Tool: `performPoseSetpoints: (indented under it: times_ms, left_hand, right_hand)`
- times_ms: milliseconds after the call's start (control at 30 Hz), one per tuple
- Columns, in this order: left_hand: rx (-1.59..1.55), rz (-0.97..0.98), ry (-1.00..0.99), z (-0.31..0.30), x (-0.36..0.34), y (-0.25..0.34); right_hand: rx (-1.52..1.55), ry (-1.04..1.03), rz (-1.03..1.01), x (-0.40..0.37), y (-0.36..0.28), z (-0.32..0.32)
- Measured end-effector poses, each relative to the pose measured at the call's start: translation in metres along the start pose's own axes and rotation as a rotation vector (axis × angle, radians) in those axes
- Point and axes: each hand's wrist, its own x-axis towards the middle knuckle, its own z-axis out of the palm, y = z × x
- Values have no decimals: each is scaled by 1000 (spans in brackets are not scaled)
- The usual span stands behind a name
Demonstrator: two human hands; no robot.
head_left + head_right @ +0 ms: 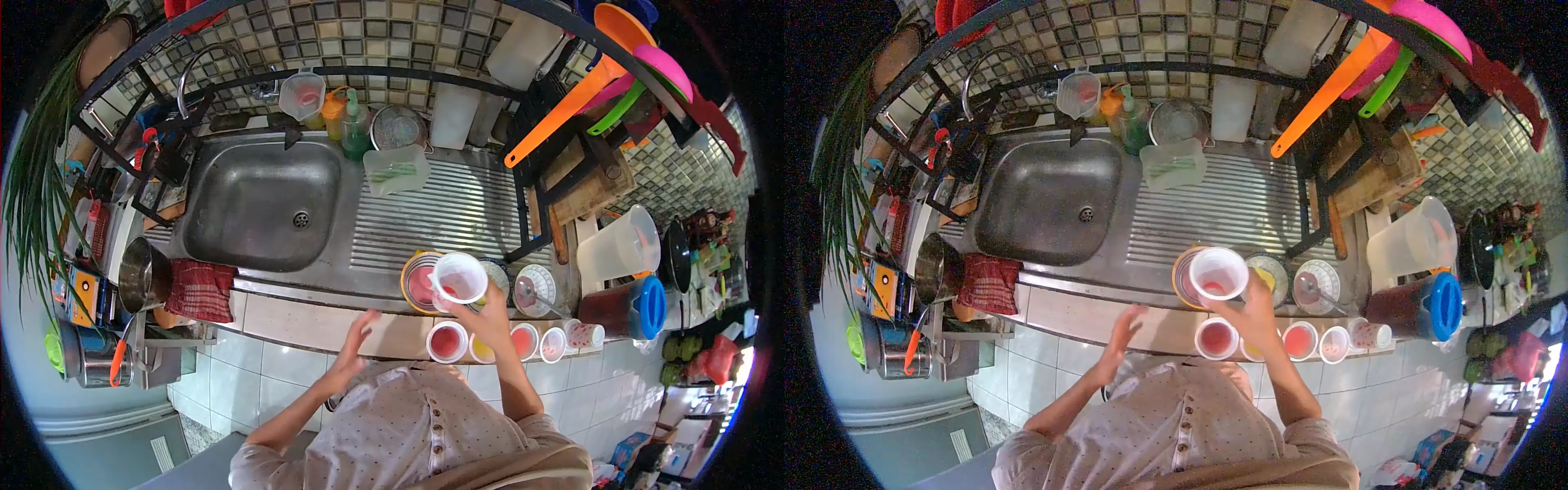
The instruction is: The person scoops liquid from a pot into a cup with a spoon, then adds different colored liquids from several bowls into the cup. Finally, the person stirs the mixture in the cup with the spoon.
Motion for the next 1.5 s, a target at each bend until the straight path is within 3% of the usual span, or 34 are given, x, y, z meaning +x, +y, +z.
performPoseSetpoints:
  times_ms: [133, 233, 333, 433, 500, 533, 600, 633, 767, 867, 933, 967, 1067, 1133, 1200, 1267, 1333, 1500]
  left_hand:
    - [-104, -126, -51, 17, -37, -43]
    - [-235, -206, 0, 29, -31, -31]
    - [-341, -121, 25, 36, -8, -24]
    - [-530, 14, 182, 44, 24, -30]
    - [-117, 136, 249, 51, 49, -6]
    - [-121, 138, 245, 51, 59, 6]
    - [447, 238, 215, 49, 74, 25]
    - [288, 288, 266, 52, 80, 22]
    - [342, 337, 337, 50, 86, 10]
    - [378, 321, 378, 42, 81, 12]
    - [294, 188, 437, 36, 76, 5]
    - [390, 254, 477, 31, 76, 1]
    - [466, 250, 528, 22, 76, -1]
    - [423, 196, 534, 20, 77, 9]
    - [664, 356, 461, 13, 78, 11]
    - [679, 363, 471, 13, 78, 10]
    - [695, 374, 481, 13, 79, 7]
    - [411, 171, 424, 16, 75, -5]
  right_hand:
    - [5, 33, 26, 0, 0, -5]
    - [55, 3, 53, 2, -7, -3]
    - [56, -68, 10, 0, 2, 3]
    - [-92, -147, -58, -1, 2, 3]
    - [-191, -228, -135, -3, 6, 4]
    - [-195, -225, -134, -4, 2, 3]
    - [-238, -319, -184, -3, -6, 2]
    - [-249, -331, -226, -3, 2, 3]
    - [-318, -339, -221, 1, -4, -6]
    - [-554, -198, -145, 7, -15, -22]
    - [-867, -105, 68, 6, 0, -30]
    - [-994, -82, 3, 4, 15, -34]
    - [-1021, -143, 84, 0, 42, -37]
    - [-886, -165, 134, 2, 39, -38]
    - [-751, -183, 187, 3, 37, -35]
    - [-399, -89, 129, 1, 41, -29]
    - [-284, -78, 123, 2, 50, -26]
    - [-72, -46, 198, 2, 56, -25]
